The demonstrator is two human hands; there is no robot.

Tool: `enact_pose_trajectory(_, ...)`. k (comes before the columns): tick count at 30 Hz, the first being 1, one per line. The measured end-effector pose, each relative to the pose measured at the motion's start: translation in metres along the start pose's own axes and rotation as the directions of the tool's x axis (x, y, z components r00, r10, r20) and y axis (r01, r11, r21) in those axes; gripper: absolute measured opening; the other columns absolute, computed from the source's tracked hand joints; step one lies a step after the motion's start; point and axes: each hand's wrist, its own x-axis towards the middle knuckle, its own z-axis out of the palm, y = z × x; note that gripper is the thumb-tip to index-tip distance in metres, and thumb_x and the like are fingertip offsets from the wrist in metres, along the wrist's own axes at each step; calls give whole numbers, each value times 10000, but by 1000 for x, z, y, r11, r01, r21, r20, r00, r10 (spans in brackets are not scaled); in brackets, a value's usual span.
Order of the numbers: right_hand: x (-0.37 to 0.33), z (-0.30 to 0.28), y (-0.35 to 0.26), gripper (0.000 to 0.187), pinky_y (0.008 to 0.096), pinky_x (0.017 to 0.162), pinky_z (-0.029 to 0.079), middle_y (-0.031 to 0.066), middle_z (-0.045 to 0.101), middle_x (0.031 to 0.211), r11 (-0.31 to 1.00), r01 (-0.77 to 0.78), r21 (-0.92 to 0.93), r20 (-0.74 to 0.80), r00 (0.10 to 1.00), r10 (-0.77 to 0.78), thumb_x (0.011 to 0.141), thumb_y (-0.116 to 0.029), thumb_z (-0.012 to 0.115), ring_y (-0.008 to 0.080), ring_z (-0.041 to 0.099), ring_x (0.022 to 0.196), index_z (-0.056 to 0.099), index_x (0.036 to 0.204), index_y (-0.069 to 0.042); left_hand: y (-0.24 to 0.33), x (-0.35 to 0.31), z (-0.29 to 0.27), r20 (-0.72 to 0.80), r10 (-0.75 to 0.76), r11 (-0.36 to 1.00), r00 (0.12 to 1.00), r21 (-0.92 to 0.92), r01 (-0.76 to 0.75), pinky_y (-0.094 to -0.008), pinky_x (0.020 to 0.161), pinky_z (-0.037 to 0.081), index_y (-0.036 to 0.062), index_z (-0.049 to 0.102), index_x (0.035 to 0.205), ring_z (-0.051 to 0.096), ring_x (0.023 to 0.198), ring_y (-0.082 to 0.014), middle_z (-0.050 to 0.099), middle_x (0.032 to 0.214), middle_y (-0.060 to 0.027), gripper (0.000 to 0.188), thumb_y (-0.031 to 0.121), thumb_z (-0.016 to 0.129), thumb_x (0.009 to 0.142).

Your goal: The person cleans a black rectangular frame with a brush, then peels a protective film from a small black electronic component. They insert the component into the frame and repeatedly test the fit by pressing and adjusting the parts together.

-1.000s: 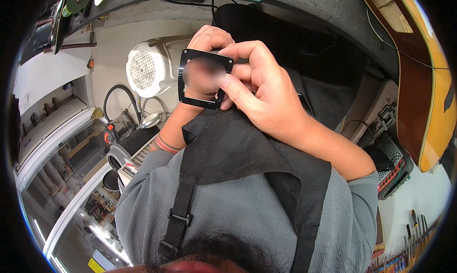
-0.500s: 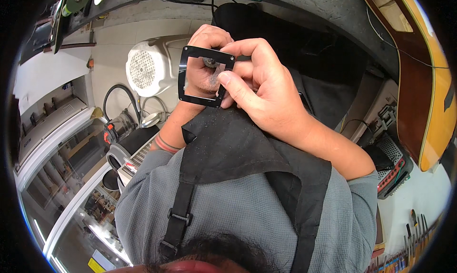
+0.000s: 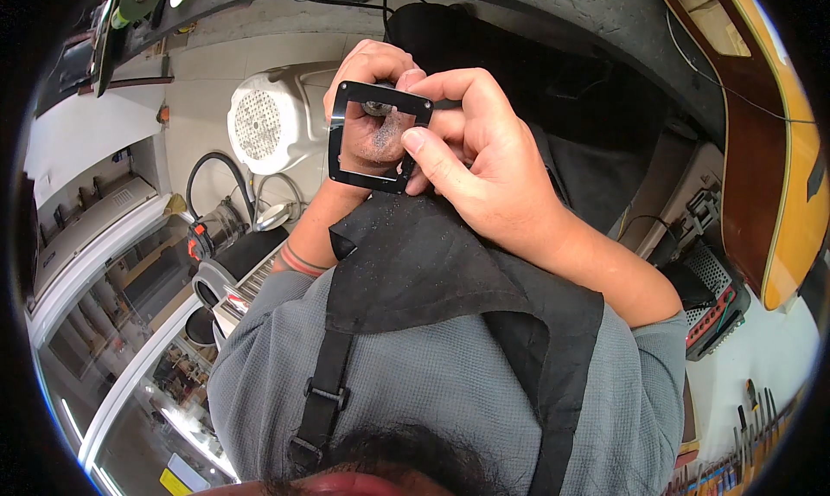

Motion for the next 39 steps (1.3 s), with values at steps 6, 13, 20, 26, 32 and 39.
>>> enact_pose_trajectory(6, -1, 0, 2, 318, 255, 733, 606, 76, 724, 918, 1000, 15, 0, -6, 1000, -15, 1117, -50, 633, 116, 742, 794, 482, 1388, 20, 2, 1, 0, -11, -2, 1000, 1000, -1, 2, -379, 613, 487, 51, 617, 861, 599, 661, -281, 642, 777, -84, 215, 51, 832, 856)
enact_pose_trajectory(13, -1, -1, 1, 320, 257, 736, 603, 79, 729, 928, 1000, 13, -10, -2, 1000, -13, 1117, -51, 634, 117, 741, 797, 481, 1388, 21, 3, 2, -1, -4, -3, 1000, 1000, 12, 3, -377, 613, 484, 50, 618, 869, 599, 663, -279, 643, 780, -85, 210, 34, 827, 855)
enact_pose_trajectory(20, -1, -4, 5, 372, 234, 689, 555, 107, 768, 1088, 998, 12, -63, 40, 999, -9, 1135, -106, 624, 142, 765, 822, 437, 1438, 1, 5, 2, -1, 18, -11, 1000, 1000, 3, 11, -378, 616, 485, 57, 615, 868, 601, 667, -279, 646, 782, -76, 225, 43, 839, 850)
enact_pose_trajectory(26, -1, 1, 2, 318, 261, 742, 611, 91, 743, 970, 1000, 16, -7, 0, 1000, -16, 1115, -45, 633, 116, 741, 803, 477, 1385, 21, 4, 1, 0, 16, -19, 1000, 1000, -1, 19, -380, 620, 490, 58, 614, 861, 603, 668, -280, 649, 783, -77, 226, 41, 839, 847)
enact_pose_trajectory(32, -1, -3, 3, 373, 230, 688, 554, 109, 771, 1094, 998, 10, -65, 37, 999, -8, 1134, -104, 619, 145, 770, 828, 434, 1441, 2, 4, 2, -2, 5, -14, 1000, 1000, 20, 14, -378, 623, 495, 54, 616, 868, 611, 671, -281, 647, 782, -80, 219, 28, 832, 843)
enact_pose_trajectory(39, -2, -2, 4, 373, 233, 692, 555, 113, 774, 1084, 997, 14, -75, 34, 999, -12, 1131, -99, 620, 144, 768, 825, 435, 1438, 4, 5, 1, -2, -5, -17, 1000, 1000, 18, 17, -379, 619, 495, 53, 619, 865, 615, 674, -280, 646, 780, -82, 218, 27, 835, 839)
